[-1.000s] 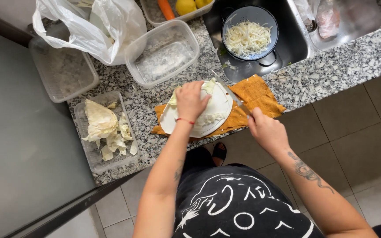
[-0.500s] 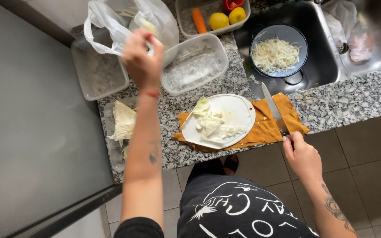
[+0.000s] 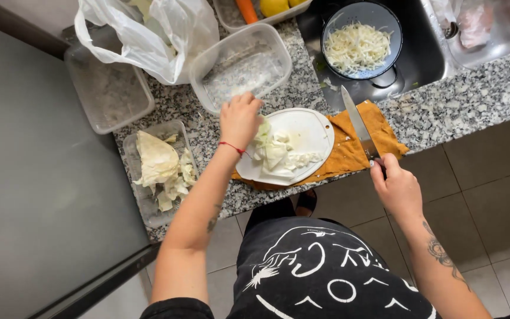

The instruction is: The person washes shredded cabbage in a colander under running water, then places a cabbage wedge on a cutting board. They use a knife to slice the cabbage into thin strips on the board.

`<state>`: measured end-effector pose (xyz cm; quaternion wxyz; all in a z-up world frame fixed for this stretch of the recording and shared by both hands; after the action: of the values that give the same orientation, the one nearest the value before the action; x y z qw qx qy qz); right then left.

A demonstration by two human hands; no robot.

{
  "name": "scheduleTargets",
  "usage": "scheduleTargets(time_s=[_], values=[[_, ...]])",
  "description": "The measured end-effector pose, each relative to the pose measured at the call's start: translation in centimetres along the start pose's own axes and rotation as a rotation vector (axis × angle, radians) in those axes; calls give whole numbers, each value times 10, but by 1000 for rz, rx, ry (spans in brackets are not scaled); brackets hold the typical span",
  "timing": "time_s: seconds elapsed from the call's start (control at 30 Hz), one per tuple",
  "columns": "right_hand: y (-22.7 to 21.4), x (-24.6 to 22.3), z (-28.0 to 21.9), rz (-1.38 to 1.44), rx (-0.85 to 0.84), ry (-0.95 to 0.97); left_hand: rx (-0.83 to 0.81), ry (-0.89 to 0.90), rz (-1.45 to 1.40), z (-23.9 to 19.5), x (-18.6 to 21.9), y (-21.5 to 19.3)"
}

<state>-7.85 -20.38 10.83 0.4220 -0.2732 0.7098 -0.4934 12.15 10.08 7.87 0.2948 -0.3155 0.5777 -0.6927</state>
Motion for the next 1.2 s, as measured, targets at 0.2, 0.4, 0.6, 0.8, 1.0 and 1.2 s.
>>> scheduleTargets(time_s=[0.2, 0.4, 0.6, 0.8, 1.0, 1.2], values=[[8, 0, -6, 26, -11, -30, -37, -142, 188, -17, 22, 38], [4, 2, -13, 30, -50, -30, 239, -207, -124, -42, 22, 27], [4, 16, -20, 23, -69, -26, 410, 25, -279, -71, 63, 23], [1, 25, -24, 25, -69, -33, 306, 146, -252, -97, 99, 59], [-3, 29, -27, 39, -89, -29, 379, -67, -591, -82, 74, 19], [-6, 30, -29, 42, -119, -22, 409, -394, -1110, -77, 46, -2]])
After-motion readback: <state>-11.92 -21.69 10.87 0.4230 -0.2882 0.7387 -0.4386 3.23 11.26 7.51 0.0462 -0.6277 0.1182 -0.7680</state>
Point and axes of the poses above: each hand's wrist, its own z-axis towards the middle knuckle, its own y-axis out of the palm, x = y × z, the point moved 4 cm from there along z, towards the middle knuckle, and after that the axes turned 14 degrees about y, right-handed, at the moved point
